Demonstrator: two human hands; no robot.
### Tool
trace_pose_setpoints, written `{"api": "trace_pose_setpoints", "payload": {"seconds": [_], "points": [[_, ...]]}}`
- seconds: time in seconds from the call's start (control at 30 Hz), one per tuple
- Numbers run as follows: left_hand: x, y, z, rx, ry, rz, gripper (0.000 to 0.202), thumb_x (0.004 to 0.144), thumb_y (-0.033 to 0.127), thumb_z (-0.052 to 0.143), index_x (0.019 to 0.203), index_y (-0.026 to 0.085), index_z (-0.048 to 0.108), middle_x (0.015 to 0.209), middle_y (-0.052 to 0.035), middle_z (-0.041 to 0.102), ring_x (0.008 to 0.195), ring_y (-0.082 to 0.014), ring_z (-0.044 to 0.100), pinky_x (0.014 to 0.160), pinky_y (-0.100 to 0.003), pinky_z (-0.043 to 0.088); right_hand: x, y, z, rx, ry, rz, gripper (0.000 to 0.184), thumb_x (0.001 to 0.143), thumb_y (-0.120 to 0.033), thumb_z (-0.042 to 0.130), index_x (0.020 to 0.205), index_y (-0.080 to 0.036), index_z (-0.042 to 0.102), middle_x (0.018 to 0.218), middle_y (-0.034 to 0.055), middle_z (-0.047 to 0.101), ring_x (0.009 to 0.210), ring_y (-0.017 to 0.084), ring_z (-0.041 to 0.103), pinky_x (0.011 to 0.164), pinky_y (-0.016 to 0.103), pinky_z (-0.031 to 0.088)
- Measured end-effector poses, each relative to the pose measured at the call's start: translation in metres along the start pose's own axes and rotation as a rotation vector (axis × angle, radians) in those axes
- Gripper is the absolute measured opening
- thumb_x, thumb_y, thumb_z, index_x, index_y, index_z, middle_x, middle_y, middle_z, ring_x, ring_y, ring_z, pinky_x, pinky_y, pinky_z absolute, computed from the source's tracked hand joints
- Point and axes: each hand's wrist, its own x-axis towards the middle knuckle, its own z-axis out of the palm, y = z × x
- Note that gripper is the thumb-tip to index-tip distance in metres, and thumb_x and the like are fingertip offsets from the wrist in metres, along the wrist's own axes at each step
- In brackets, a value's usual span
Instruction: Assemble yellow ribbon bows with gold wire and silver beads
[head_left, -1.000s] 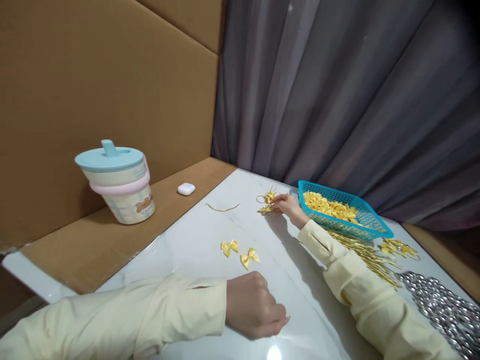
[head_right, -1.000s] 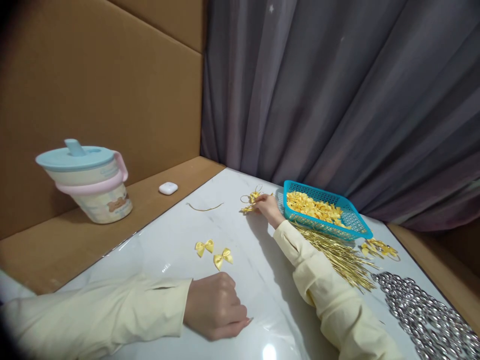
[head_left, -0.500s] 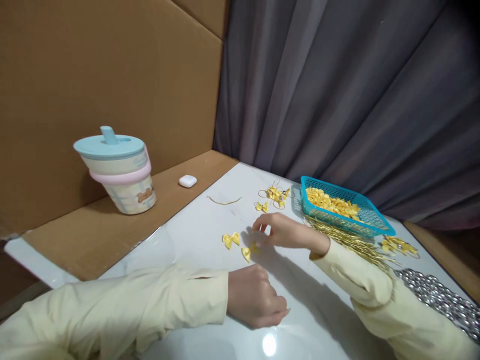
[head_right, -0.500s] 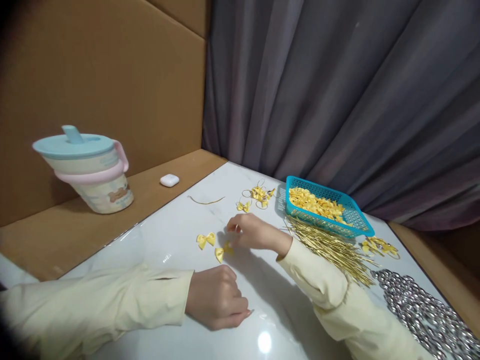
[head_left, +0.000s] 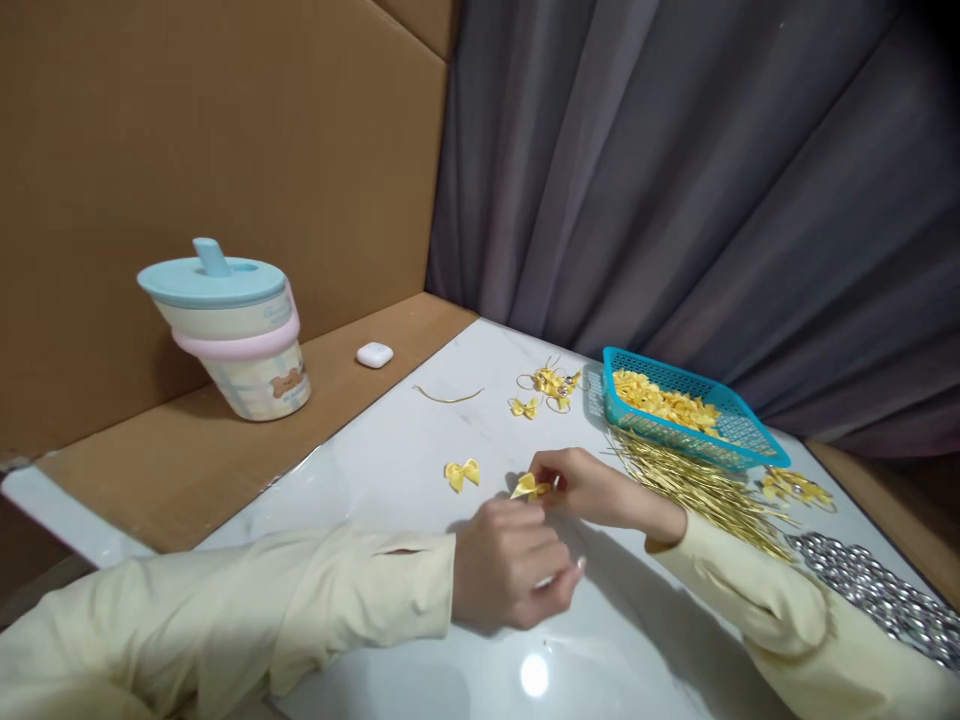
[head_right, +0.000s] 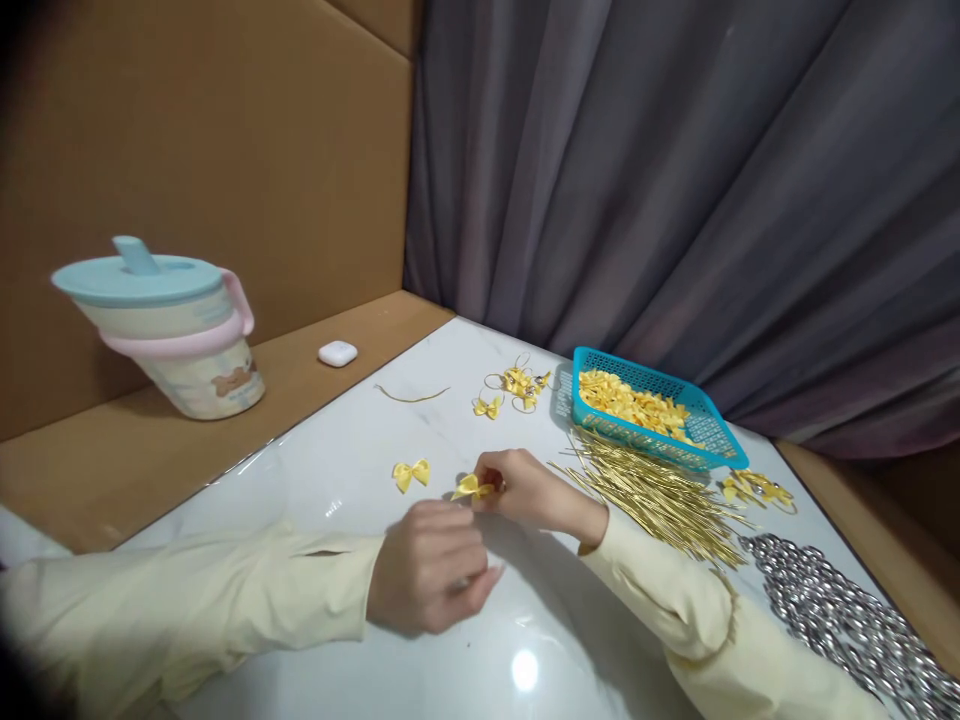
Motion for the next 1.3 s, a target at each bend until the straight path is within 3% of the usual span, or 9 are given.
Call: {"api": "trace_pose_setpoints", "payload": {"seconds": [0.1,0.23,0.33,0.43,0.6,0.8,0.97,1.13,1.3], "points": [[0.012,-0.005,-0.007,-0.037,0.016,-0.219,0.021,0.08,0.021,0.043,0.06,0.016,0.048,0.057,-0.001,0.052,0.056,-0.0135,0.044,0.051,-0.027,0.033,-0.021,-0.002,-0.013,0.01,-0.02,0.007,0.009,0.065,-0.008,0.054,0.069,-0.015,0.058,0.059,-0.0028,0.055,0.053,0.008,0.046,0.049,0.019,0.035],[0.015,-0.012,-0.006,-0.251,-0.162,-0.431,0.016,0.083,0.031,0.046,0.088,0.016,0.05,0.085,-0.0039,0.056,0.078,-0.0154,0.049,0.07,-0.029,0.041,-0.046,-0.012,-0.021,-0.029,-0.082,0.003,0.009,0.071,-0.012,0.052,0.065,-0.016,0.058,0.055,-0.0016,0.058,0.05,0.009,0.05,0.05,0.021,0.037],[0.014,-0.012,-0.002,-0.478,-0.251,-0.528,0.014,0.086,0.024,0.042,0.096,0.018,0.05,0.082,-0.0006,0.056,0.076,-0.0121,0.051,0.07,-0.025,0.041,-0.057,-0.018,-0.018,0.03,-0.077,0.002,0.013,0.074,-0.009,0.046,0.067,-0.016,0.055,0.06,-0.0002,0.061,0.052,0.01,0.054,0.052,0.021,0.04],[0.015,-0.009,0.0,-0.676,-0.245,-0.708,0.015,0.086,0.023,0.043,0.1,0.019,0.046,0.071,0.0034,0.056,0.062,-0.0088,0.049,0.061,-0.021,0.039,-0.066,-0.02,-0.011,0.173,-0.017,0.023,0.014,0.077,-0.009,0.044,0.087,-0.019,0.048,0.066,0.0005,0.064,0.053,0.011,0.056,0.052,0.021,0.042],[0.019,-0.005,0.001,-0.918,-0.231,-0.91,0.015,0.078,0.026,0.054,0.086,0.017,0.045,0.063,0.0059,0.051,0.055,-0.0074,0.045,0.052,-0.019,0.037,-0.081,-0.017,0.0,0.249,0.139,-0.007,0.021,0.081,-0.022,0.05,0.096,-0.022,0.035,0.07,0.0003,0.065,0.058,0.013,0.058,0.055,0.024,0.042],[0.022,0.0,0.0,-1.033,-0.283,-0.955,0.017,0.078,0.03,0.055,0.075,0.014,0.049,0.064,0.0041,0.048,0.059,-0.008,0.047,0.053,-0.019,0.037,-0.09,-0.015,0.005,0.41,0.141,-0.007,0.013,0.081,-0.027,0.053,0.082,-0.021,0.042,0.07,0.0008,0.063,0.06,0.012,0.058,0.055,0.023,0.043],[0.027,-0.007,-0.009,-1.105,-0.414,-0.824,0.019,0.082,0.031,0.05,0.078,0.013,0.054,0.065,0.0015,0.053,0.06,-0.0089,0.051,0.058,-0.022,0.042,-0.096,-0.012,0.003,0.511,0.144,0.026,0.011,0.08,-0.028,0.055,0.08,-0.02,0.048,0.056,-0.002,0.059,0.047,0.01,0.055,0.048,0.021,0.042],[0.029,-0.012,-0.014,-1.07,-0.569,-0.639,0.014,0.072,0.021,0.063,0.08,0.013,0.055,0.071,-0.0008,0.06,0.064,-0.0107,0.057,0.064,-0.024,0.046,-0.101,-0.009,0.003,0.641,0.11,0.071,0.012,0.078,-0.028,0.056,0.077,-0.019,0.049,0.054,-0.0019,0.059,0.048,0.011,0.056,0.05,0.022,0.044],[0.027,-0.01,-0.01,-1.115,-0.617,-0.677,0.01,0.075,0.016,0.057,0.081,0.014,0.05,0.07,-0.0004,0.061,0.058,-0.0098,0.059,0.058,-0.023,0.047,-0.103,-0.006,0.005,0.735,0.003,0.075,0.021,0.07,-0.026,0.065,0.073,-0.02,0.045,0.056,-0.0038,0.056,0.051,0.012,0.058,0.052,0.022,0.044]]}}
